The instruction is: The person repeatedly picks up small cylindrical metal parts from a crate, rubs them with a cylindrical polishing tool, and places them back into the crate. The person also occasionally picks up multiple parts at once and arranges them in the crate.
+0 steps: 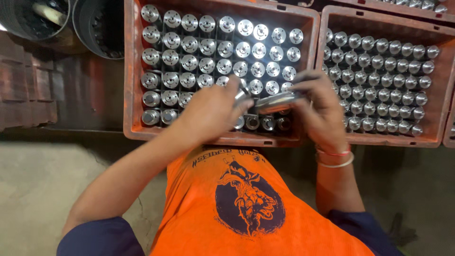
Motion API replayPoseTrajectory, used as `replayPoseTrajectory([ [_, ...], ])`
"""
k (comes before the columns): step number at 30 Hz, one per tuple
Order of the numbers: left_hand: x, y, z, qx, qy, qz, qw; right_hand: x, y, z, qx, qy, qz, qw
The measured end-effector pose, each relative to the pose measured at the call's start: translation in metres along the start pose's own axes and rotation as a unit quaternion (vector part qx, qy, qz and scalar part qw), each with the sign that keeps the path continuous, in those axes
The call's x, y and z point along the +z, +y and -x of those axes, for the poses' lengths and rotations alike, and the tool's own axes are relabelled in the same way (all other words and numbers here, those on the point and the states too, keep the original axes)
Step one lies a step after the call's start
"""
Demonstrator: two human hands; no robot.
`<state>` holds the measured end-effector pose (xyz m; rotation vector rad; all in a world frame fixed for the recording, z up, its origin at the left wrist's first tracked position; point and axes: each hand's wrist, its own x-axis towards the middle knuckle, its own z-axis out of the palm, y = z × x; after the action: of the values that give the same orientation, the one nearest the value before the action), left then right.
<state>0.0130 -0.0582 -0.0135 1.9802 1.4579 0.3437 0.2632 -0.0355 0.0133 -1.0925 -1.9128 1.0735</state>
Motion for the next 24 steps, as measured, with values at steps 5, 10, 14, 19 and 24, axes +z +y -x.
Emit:
replayPoseTrajectory([
  [5, 0.018, 0.008, 0.002, 0.047, 0.079, -0.079, 0.993, 0.007, 0.012, 0.002, 0.178, 0.041, -0.258, 0.949],
  [10, 0.022, -0.007, -0.003, 0.158, 0.091, -0.142, 0.973, 0.021, 0.012, -0.004, 0.044, -0.042, 0.082, 0.995],
  [14, 0.000, -0.015, 0.015, 0.148, 0.143, -0.117, 0.972, 0.032, -0.002, 0.001, -0.076, -0.086, 0.275, 0.955],
  [19, -0.063, -0.053, 0.060, 0.055, 0.243, -0.203, 0.947, 0.053, -0.010, -0.003, -0.048, -0.102, 0.305, 0.946],
  [24, -0.072, -0.085, 0.095, -0.084, 0.215, -0.234, 0.944, 0.054, -0.009, -0.005, -0.047, -0.080, 0.335, 0.938],
])
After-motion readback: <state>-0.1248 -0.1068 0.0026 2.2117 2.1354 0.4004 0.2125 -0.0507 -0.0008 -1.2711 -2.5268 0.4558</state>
